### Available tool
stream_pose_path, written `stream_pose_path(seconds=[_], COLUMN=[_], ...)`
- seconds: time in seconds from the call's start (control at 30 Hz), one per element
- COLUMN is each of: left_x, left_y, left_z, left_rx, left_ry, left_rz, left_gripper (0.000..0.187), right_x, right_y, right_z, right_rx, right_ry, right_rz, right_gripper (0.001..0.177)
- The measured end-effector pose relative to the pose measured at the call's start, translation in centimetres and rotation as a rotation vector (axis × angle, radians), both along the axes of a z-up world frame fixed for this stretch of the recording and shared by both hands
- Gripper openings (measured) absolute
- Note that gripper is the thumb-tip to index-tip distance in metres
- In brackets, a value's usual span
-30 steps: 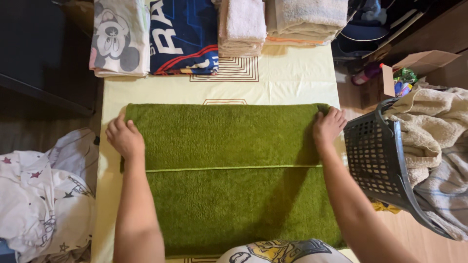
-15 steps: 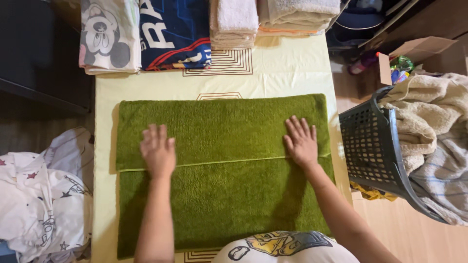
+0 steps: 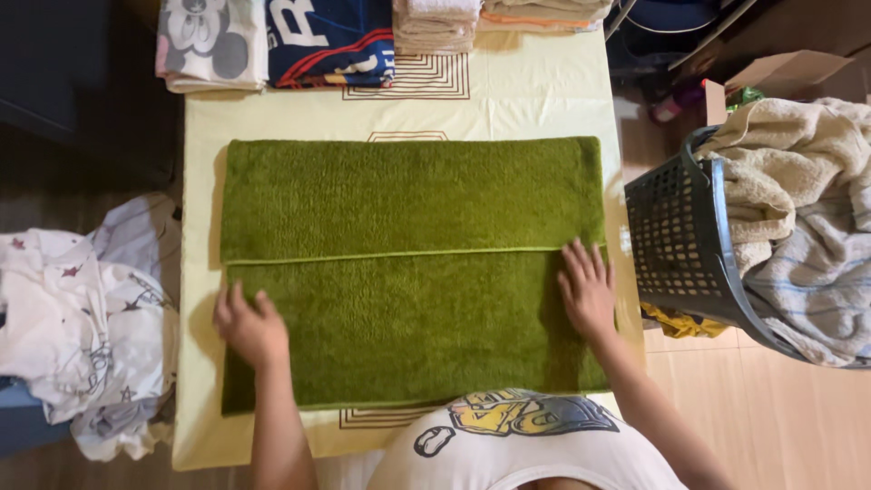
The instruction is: The person folds a white towel and a green towel on a table, smoothing and aligning edges, then stacks them with other folded towels. The person then picks up a striped towel from a laundry basket and begins to unfold it.
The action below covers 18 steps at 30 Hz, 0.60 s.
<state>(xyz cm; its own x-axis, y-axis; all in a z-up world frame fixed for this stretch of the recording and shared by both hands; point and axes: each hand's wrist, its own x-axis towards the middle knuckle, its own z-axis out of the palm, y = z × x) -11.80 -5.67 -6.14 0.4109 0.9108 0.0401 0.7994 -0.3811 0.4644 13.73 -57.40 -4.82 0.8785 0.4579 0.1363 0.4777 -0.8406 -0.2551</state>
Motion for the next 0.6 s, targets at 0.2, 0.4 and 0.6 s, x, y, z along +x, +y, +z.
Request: stream_pose_path(seconds=[0.2,0.4,0.6], left_x=[-9.0,-12.0,-14.7], left_y=[-0.8,3.4,3.8], left_z=[-2.6,-3.2,-1.6], left_rx=[0.153,-0.282,-0.616], left_ry=[0.22,0.346,0.315], left_rz=[0.055,-0.048,-0.05], left_gripper=[0.064,0.084,0.07], right_x=[-8.1,-9.8,-9.9], right_y=[-4.8,-7.5,-9.3], right_z=[0.6,2.7,2.5], right_rx=[-0.01,-0.08,-0.137], right_ry=[0.106,0.206,0.201], right_rz=[0.191,0.434,0.596], right_gripper=[0.078,0.093,0.059])
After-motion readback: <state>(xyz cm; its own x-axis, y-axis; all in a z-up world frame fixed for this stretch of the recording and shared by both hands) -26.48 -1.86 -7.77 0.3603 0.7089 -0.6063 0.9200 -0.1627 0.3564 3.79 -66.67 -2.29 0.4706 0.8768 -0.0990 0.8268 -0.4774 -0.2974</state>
